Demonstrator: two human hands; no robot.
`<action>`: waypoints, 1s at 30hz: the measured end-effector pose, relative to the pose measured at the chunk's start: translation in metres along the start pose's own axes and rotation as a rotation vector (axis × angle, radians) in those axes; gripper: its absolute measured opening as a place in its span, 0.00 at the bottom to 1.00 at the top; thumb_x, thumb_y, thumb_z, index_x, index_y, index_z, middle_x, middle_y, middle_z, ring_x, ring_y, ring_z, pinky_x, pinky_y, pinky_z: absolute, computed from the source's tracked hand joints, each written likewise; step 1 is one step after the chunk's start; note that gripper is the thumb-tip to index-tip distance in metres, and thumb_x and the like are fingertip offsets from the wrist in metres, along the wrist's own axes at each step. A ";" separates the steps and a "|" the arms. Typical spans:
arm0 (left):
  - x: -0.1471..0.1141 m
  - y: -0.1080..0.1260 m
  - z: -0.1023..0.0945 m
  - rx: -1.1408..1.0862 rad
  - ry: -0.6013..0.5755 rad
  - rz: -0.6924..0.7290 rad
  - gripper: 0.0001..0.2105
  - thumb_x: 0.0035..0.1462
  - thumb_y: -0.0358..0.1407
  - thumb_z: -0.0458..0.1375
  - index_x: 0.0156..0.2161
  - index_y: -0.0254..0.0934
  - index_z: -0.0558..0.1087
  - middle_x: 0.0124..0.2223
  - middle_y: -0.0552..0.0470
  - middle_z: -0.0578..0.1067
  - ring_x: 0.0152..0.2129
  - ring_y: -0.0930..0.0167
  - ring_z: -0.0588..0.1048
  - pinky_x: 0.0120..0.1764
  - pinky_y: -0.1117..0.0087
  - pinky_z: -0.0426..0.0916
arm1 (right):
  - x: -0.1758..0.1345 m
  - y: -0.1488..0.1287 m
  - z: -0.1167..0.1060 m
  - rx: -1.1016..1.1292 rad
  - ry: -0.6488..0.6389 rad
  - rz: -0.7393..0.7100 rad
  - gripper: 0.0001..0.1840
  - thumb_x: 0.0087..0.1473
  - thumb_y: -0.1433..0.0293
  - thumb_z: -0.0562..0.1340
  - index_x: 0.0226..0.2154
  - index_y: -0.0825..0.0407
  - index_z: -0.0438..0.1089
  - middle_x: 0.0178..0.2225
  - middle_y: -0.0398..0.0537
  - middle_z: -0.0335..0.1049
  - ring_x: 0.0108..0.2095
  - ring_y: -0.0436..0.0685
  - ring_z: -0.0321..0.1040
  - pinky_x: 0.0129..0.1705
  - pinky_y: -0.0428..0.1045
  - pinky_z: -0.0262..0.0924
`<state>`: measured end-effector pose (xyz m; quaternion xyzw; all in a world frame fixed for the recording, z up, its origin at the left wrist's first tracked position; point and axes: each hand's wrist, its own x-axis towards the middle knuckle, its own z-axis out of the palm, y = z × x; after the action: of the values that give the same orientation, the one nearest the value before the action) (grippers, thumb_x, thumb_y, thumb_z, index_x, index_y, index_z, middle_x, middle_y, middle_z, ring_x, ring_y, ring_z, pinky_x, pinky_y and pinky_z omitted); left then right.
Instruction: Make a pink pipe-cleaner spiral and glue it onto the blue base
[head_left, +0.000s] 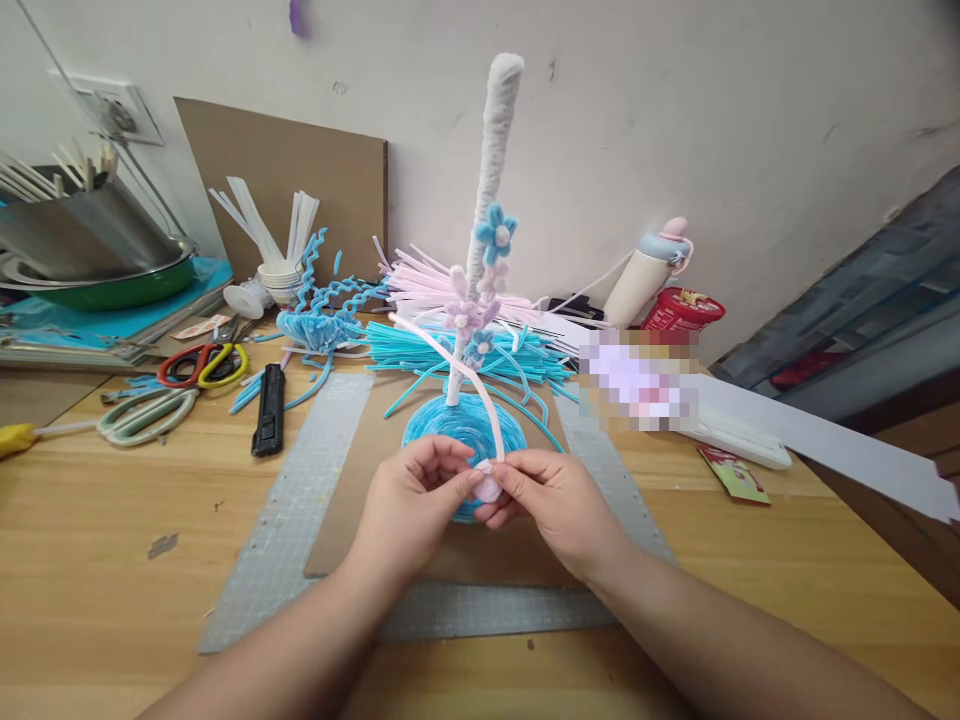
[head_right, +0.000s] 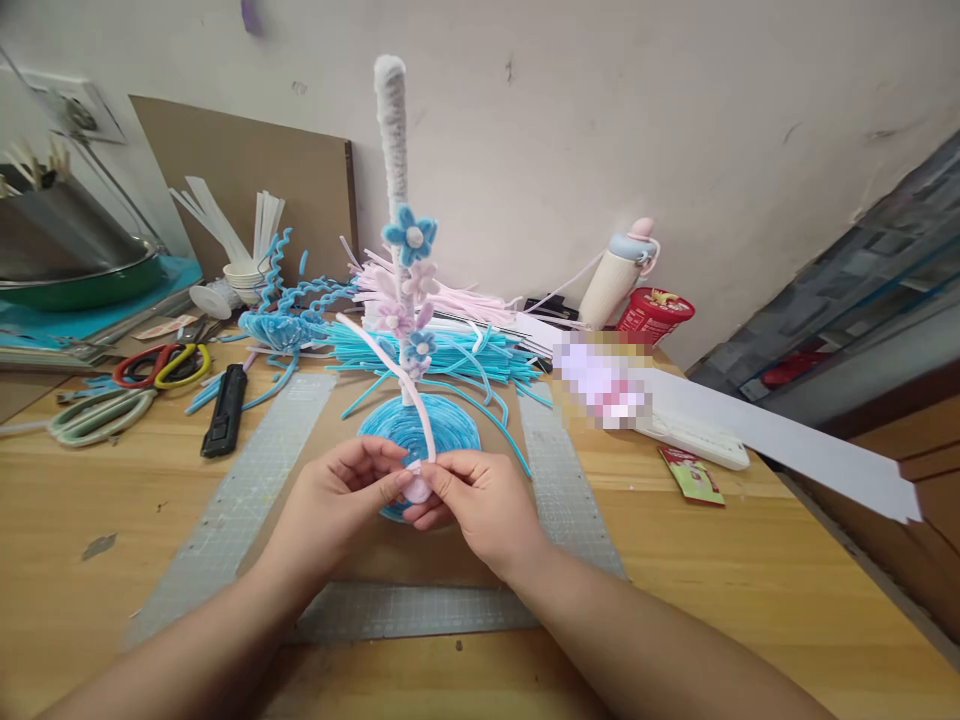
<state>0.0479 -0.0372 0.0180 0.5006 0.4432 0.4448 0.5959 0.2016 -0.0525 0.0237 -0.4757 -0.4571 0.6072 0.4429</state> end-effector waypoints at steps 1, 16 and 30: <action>-0.001 0.000 0.000 0.020 0.010 0.012 0.06 0.46 0.35 0.64 0.30 0.35 0.74 0.27 0.52 0.78 0.25 0.71 0.75 0.31 0.72 0.69 | 0.000 0.000 0.000 -0.005 0.007 0.002 0.17 0.48 0.57 0.65 0.25 0.57 0.74 0.23 0.46 0.73 0.24 0.51 0.73 0.27 0.45 0.71; -0.002 0.010 -0.007 0.670 -0.201 0.429 0.06 0.56 0.28 0.55 0.30 0.38 0.73 0.28 0.55 0.76 0.27 0.73 0.72 0.32 0.73 0.65 | 0.005 -0.009 -0.015 -0.102 -0.201 0.173 0.18 0.46 0.57 0.65 0.26 0.57 0.73 0.26 0.47 0.74 0.26 0.51 0.74 0.30 0.47 0.70; -0.006 0.007 -0.010 0.643 0.066 0.441 0.05 0.57 0.30 0.52 0.33 0.38 0.71 0.31 0.53 0.76 0.29 0.71 0.73 0.31 0.71 0.66 | 0.004 -0.001 -0.017 -0.406 -0.227 0.207 0.15 0.52 0.60 0.60 0.24 0.56 0.70 0.19 0.44 0.69 0.22 0.51 0.71 0.25 0.46 0.67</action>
<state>0.0360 -0.0401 0.0239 0.7305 0.4608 0.4166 0.2839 0.2176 -0.0467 0.0219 -0.5279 -0.5652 0.5947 0.2195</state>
